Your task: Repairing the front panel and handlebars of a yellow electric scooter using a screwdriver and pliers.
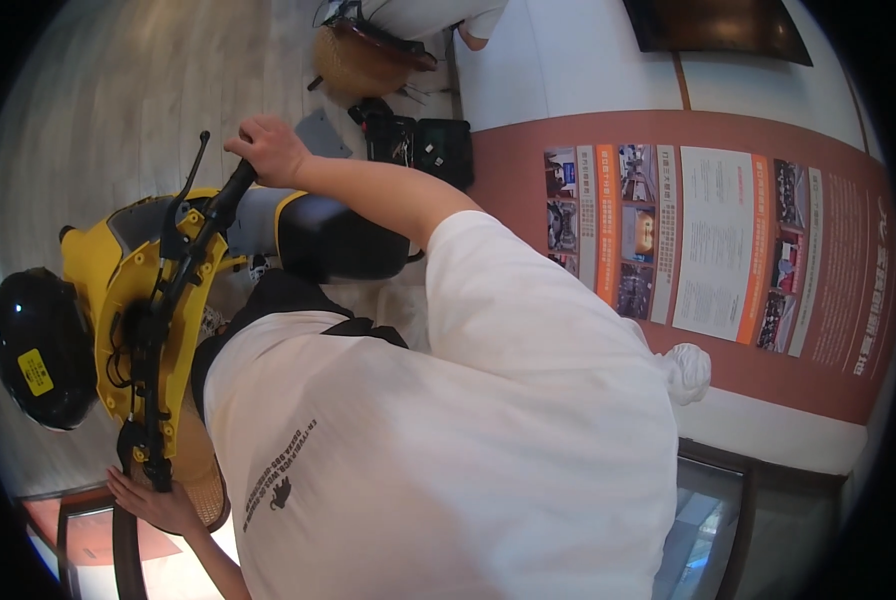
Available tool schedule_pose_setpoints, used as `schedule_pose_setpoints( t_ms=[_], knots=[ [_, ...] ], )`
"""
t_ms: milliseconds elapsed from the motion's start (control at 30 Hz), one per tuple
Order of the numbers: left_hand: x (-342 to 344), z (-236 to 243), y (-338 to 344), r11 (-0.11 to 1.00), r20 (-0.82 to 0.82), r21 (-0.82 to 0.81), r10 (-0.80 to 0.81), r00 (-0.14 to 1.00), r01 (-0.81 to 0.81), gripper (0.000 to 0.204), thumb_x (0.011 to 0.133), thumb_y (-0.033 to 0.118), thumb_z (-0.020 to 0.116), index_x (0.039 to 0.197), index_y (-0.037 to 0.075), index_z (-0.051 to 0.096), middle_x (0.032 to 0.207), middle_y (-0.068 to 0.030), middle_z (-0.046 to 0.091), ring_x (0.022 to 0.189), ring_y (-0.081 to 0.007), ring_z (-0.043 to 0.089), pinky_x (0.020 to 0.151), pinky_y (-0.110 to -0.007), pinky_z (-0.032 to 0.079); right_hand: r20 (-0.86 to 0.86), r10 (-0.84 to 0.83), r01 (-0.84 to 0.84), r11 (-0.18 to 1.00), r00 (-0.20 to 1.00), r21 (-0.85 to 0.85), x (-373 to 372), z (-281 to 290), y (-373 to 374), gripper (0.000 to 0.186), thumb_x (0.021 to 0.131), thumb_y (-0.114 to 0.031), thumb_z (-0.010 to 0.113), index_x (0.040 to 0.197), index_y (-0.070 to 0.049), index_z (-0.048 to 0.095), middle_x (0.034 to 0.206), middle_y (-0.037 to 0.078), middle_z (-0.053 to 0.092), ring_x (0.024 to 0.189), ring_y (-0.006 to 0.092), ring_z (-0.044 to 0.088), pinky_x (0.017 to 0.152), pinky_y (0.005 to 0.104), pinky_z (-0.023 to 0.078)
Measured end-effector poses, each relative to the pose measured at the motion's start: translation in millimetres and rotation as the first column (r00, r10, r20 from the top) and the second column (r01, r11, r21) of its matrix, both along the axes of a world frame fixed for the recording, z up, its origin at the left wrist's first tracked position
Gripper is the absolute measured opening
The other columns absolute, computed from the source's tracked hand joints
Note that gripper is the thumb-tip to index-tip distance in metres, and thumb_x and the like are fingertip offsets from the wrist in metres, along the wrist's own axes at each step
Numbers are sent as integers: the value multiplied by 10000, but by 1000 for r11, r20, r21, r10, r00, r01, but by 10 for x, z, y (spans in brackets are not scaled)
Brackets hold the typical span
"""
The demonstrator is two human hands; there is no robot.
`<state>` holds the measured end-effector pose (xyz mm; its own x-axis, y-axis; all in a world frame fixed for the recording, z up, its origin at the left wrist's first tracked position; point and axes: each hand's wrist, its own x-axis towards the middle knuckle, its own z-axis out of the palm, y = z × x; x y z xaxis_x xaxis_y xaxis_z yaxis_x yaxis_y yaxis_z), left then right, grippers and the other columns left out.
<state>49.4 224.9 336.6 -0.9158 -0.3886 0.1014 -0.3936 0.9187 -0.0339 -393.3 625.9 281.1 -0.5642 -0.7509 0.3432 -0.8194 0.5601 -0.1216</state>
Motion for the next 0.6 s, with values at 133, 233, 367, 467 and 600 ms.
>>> schedule_pose_setpoints(
  t_ms=[133, 233, 367, 467, 600],
  knots=[
    [22, 16, 20, 999, -22, -31, 41, 999, -41, 856, 829, 332, 767, 1539, 104, 346, 1528, -152, 424, 1426, -346, 397, 1168, -563, 317, 126, -47, 37, 996, 991, 77, 186, 218, 3, 598, 745, -190, 726, 1319, -176, 557, 1025, 110, 520, 999, 314, 532, 870, 434, 432],
    [8, 30, 37, 997, -24, -58, 47, 999, -48, 802, 841, 336, 746, 1514, 90, 385, 1517, -153, 441, 1410, -352, 417, 1165, -563, 313, 145, 52, -71, 989, 988, 128, 163, 386, -186, 665, 771, -207, 726, 1399, -169, 509, 1106, 117, 522, 1064, 313, 527, 914, 432, 422],
    [41, 6, 37, 998, -16, -47, 27, 1000, -28, 766, 839, 318, 736, 1487, 56, 421, 1508, -158, 457, 1393, -357, 436, 1162, -557, 313, 206, 266, -293, 949, 942, 115, 27, 386, -298, 737, 727, -264, 754, 1397, -105, 491, 1214, 119, 533, 1111, 307, 542, 952, 424, 419],
    [54, 8, 59, 997, -9, -62, 46, 999, -46, 782, 826, 321, 747, 1485, 52, 424, 1501, -154, 464, 1381, -354, 448, 1160, -558, 315, 177, 337, -361, 925, 925, 120, -75, 301, -312, 784, 660, -287, 764, 1366, -70, 500, 1239, 119, 532, 1104, 301, 549, 953, 411, 425],
    [35, 20, 100, 998, -82, -42, 42, 996, -46, 786, 818, 328, 760, 1482, 62, 434, 1491, -149, 464, 1376, -344, 453, 1165, -557, 312, 168, 345, -368, 921, 923, 129, -74, 231, -288, 764, 616, -274, 757, 1317, -71, 527, 1227, 108, 549, 1094, 288, 556, 958, 385, 432]
  ],
)
